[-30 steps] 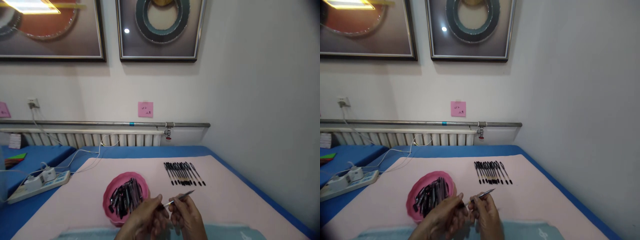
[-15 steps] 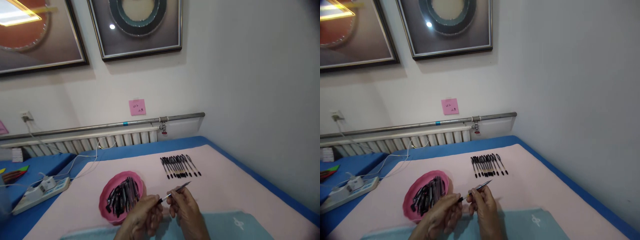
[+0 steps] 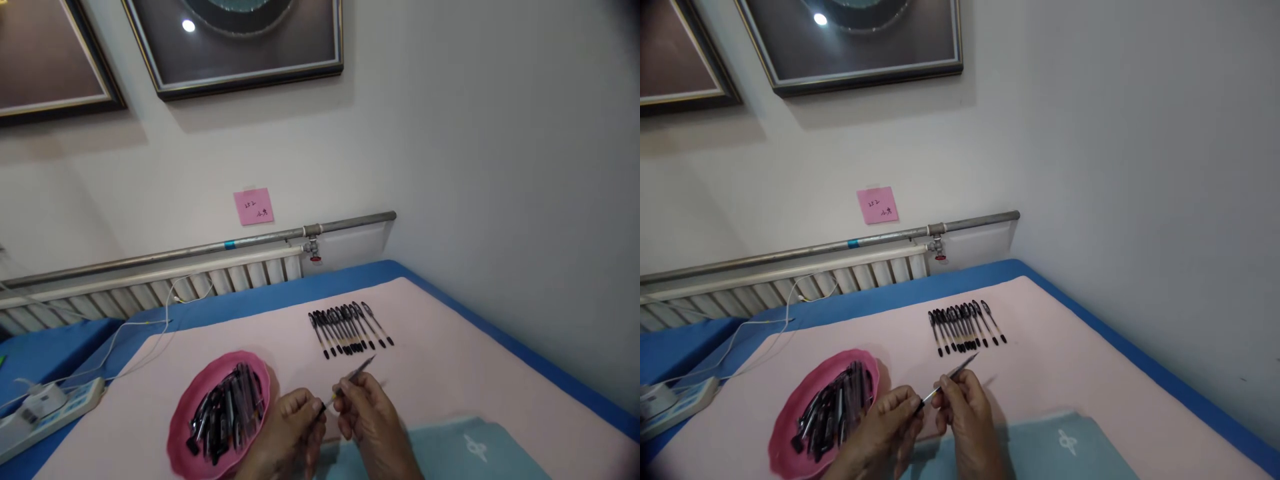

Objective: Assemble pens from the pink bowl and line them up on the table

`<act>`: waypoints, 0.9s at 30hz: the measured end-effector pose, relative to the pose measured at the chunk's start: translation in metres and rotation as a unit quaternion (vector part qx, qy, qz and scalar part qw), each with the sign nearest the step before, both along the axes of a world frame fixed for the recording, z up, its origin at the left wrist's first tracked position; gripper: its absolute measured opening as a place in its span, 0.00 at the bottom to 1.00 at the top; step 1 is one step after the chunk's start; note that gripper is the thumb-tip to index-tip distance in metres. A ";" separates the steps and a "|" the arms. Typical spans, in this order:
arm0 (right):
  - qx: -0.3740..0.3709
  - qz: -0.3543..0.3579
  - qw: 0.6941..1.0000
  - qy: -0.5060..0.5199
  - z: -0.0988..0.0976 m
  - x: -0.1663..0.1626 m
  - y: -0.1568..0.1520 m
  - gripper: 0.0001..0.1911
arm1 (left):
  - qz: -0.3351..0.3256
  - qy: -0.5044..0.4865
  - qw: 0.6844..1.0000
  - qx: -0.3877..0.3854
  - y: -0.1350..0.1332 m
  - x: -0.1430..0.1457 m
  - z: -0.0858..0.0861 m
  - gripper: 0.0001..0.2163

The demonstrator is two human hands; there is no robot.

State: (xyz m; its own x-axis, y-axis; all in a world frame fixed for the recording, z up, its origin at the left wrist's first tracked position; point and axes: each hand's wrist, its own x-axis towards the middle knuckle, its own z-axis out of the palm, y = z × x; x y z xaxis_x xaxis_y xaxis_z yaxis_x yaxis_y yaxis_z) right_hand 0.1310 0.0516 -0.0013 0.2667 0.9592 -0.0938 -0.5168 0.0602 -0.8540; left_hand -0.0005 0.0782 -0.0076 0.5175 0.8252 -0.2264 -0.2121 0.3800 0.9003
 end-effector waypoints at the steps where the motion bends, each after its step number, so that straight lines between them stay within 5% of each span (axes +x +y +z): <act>1: -0.008 0.003 1.000 -0.001 -0.002 -0.001 0.001 0.16 | 0.004 -0.001 1.000 -0.002 0.000 -0.001 -0.003 0.20; 8: -0.055 0.037 0.997 -0.036 -0.014 -0.007 0.012 0.19 | 0.010 0.083 0.996 0.045 -0.001 -0.009 -0.013 0.19; 13: -0.103 0.018 0.994 -0.026 0.000 -0.007 0.004 0.18 | 0.011 0.136 0.988 0.076 -0.004 -0.013 0.008 0.16; 16: -0.136 0.019 0.990 -0.019 0.008 -0.006 0.003 0.19 | 0.092 0.152 0.979 0.104 0.008 -0.046 0.028 0.14; 19: -0.158 0.025 0.987 -0.021 0.011 -0.008 0.005 0.21 | 0.273 0.223 0.924 0.147 0.018 -0.102 0.046 0.12; 21: -0.170 0.023 0.985 -0.019 0.012 -0.010 0.006 0.22 | 0.369 0.336 0.850 0.168 0.022 -0.136 0.052 0.11; 23: -0.176 0.023 0.984 -0.018 0.012 -0.012 0.007 0.22 | 0.344 0.507 0.774 0.160 0.023 -0.159 0.052 0.11; 27: -0.175 0.025 0.984 -0.018 0.011 -0.012 0.008 0.22 | 0.263 0.642 0.705 0.145 0.023 -0.167 0.044 0.09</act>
State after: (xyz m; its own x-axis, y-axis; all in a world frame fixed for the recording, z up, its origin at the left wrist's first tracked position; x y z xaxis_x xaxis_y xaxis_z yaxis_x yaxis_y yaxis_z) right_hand 0.1189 0.0600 0.0099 0.2290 0.8815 -0.4130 -0.4809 -0.2665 -0.8353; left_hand -0.1678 0.1009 0.0361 -0.3558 0.9345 -0.0108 0.8063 0.3128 0.5020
